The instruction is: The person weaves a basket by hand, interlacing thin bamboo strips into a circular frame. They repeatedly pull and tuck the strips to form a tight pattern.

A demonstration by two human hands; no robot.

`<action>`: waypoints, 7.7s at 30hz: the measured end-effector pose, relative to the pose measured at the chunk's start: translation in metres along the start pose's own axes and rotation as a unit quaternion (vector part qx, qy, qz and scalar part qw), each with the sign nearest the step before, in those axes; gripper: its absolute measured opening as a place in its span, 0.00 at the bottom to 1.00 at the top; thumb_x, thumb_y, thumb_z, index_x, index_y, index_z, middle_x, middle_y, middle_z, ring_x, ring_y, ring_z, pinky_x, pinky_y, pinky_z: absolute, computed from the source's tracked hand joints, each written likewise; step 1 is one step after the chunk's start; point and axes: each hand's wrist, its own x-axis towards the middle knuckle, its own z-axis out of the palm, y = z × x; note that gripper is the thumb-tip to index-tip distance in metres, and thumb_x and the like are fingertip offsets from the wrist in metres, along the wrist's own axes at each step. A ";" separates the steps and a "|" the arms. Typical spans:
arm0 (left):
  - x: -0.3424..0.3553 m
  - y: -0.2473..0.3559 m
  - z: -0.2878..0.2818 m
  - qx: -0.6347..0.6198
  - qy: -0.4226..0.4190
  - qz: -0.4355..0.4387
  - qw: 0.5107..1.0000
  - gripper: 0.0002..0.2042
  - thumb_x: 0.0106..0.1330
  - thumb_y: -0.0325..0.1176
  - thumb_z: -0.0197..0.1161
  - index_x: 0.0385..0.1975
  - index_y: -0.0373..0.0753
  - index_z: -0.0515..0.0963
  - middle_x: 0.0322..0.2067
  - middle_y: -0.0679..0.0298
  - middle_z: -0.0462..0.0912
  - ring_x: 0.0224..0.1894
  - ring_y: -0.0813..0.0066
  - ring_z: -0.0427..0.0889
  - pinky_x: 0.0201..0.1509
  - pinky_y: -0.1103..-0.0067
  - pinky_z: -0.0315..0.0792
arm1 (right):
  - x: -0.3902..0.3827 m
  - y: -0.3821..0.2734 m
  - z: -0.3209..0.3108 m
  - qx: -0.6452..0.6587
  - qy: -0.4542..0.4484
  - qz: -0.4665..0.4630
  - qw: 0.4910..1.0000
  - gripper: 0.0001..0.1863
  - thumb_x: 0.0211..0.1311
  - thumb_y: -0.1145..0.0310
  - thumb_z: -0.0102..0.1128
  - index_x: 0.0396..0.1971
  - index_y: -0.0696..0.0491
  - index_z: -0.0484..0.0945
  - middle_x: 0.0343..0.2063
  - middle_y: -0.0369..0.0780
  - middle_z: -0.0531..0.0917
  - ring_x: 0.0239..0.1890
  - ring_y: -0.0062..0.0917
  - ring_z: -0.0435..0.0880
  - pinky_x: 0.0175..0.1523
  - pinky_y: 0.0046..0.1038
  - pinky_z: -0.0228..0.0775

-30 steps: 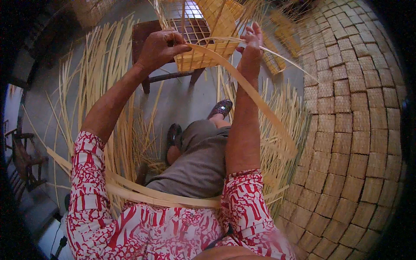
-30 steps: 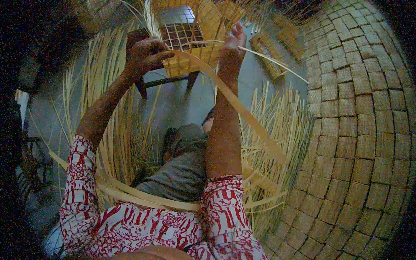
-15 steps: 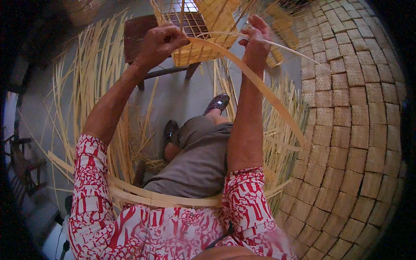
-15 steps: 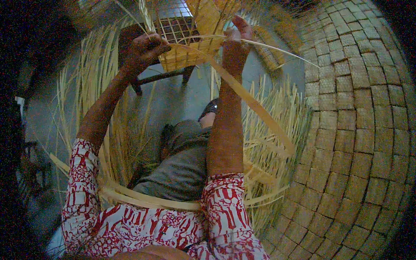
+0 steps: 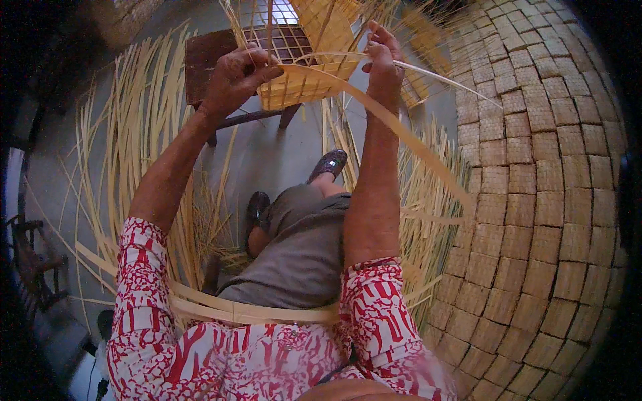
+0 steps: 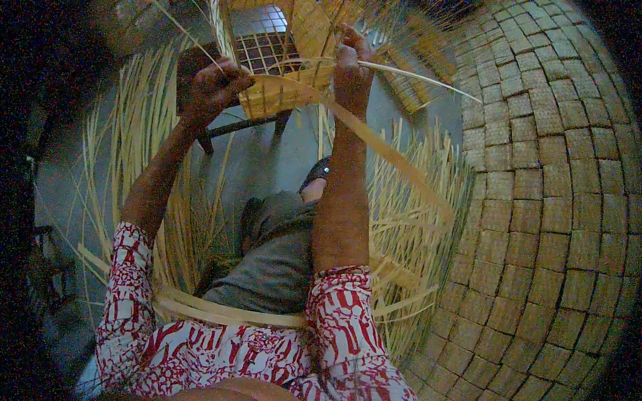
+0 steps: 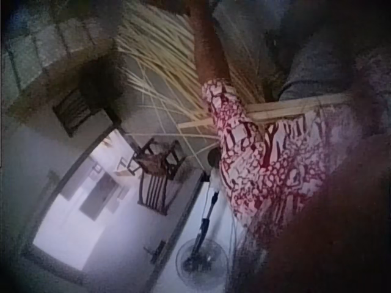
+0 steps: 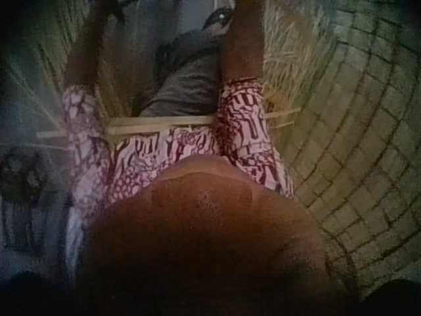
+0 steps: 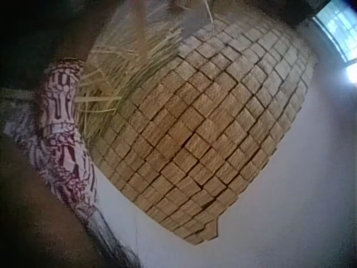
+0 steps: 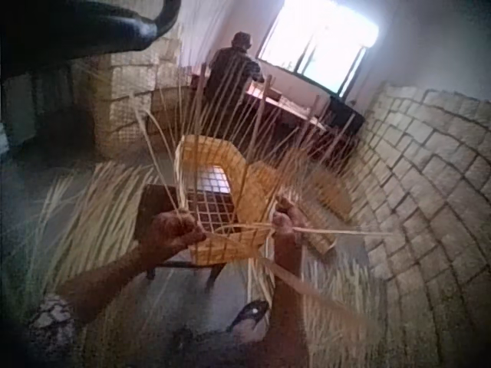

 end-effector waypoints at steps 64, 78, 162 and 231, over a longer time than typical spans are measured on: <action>-0.043 0.007 -0.135 0.002 -0.045 -0.084 0.995 0.06 0.62 0.31 0.68 0.31 0.34 0.82 0.29 0.62 0.85 0.33 0.76 0.83 0.40 0.75 0.79 | -0.061 0.008 0.020 -0.317 -0.254 -0.208 0.890 0.13 0.65 0.60 0.56 0.32 0.57 0.76 0.24 0.45 0.80 0.31 0.43 0.81 0.37 0.39 0.72; -0.052 -0.006 -0.101 0.001 0.074 0.027 0.997 0.22 0.59 0.30 0.71 0.53 0.35 0.73 0.27 0.70 0.72 0.29 0.81 0.78 0.36 0.80 0.76 | -0.072 0.001 0.018 -0.326 -0.336 -0.044 0.883 0.10 0.63 0.69 0.52 0.42 0.50 0.79 0.32 0.45 0.84 0.34 0.39 0.84 0.40 0.37 0.76; -0.105 -0.027 0.001 0.070 0.013 -0.137 0.988 0.06 0.61 0.28 0.64 0.35 0.34 0.82 0.28 0.61 0.85 0.28 0.79 0.83 0.33 0.79 0.76 | -0.110 0.054 0.022 -0.181 -0.271 0.155 0.933 0.12 0.59 0.65 0.60 0.42 0.51 0.82 0.30 0.41 0.85 0.26 0.25 0.83 0.33 0.30 0.76; -0.080 -0.018 -0.022 0.193 -0.064 -0.009 0.979 0.06 0.60 0.32 0.67 0.30 0.35 0.83 0.23 0.62 0.80 0.26 0.78 0.79 0.32 0.80 0.73 | -0.136 0.016 0.050 -0.383 -0.053 -0.249 0.888 0.06 0.61 0.66 0.59 0.34 0.50 0.80 0.30 0.38 0.83 0.33 0.36 0.80 0.38 0.34 0.72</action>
